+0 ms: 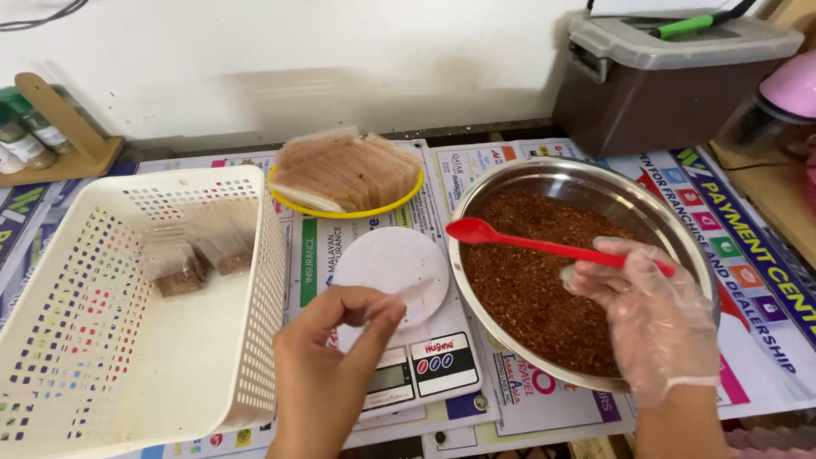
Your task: Packaging granular material into small plastic bags and weighing them on a digital scale
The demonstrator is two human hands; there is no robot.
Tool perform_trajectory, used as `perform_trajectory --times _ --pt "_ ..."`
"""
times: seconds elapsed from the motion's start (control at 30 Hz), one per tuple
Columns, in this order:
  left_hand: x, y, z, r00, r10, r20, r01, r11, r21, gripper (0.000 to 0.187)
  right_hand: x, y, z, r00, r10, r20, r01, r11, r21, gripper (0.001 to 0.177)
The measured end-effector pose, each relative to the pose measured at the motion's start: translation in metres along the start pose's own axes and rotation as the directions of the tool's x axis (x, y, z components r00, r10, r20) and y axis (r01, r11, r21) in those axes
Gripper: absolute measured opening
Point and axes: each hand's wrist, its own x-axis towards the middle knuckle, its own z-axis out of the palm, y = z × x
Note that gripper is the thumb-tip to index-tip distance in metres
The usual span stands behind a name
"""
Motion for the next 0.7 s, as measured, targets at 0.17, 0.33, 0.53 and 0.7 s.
perform_trajectory --times 0.17,0.33,0.53,0.7 --pt "0.020 -0.005 0.009 0.995 0.105 -0.002 -0.105 0.994 -0.018 0.004 0.004 0.009 0.049 0.998 -0.063 -0.020 0.063 0.998 -0.008 0.035" --pt "0.025 -0.017 0.013 0.997 0.083 -0.011 -0.083 0.993 -0.078 0.006 0.005 0.018 0.062 0.996 -0.063 -0.057 0.063 0.998 0.000 0.038" --pt "0.021 -0.034 0.018 0.997 -0.077 0.028 0.080 0.989 -0.123 0.014 0.001 0.020 0.057 0.999 -0.011 -0.042 0.013 0.999 0.037 0.038" --pt "0.018 -0.031 0.021 0.926 -0.376 0.039 0.370 0.883 -0.289 0.023 0.000 0.019 0.060 0.999 0.010 -0.052 -0.010 1.000 -0.006 0.041"
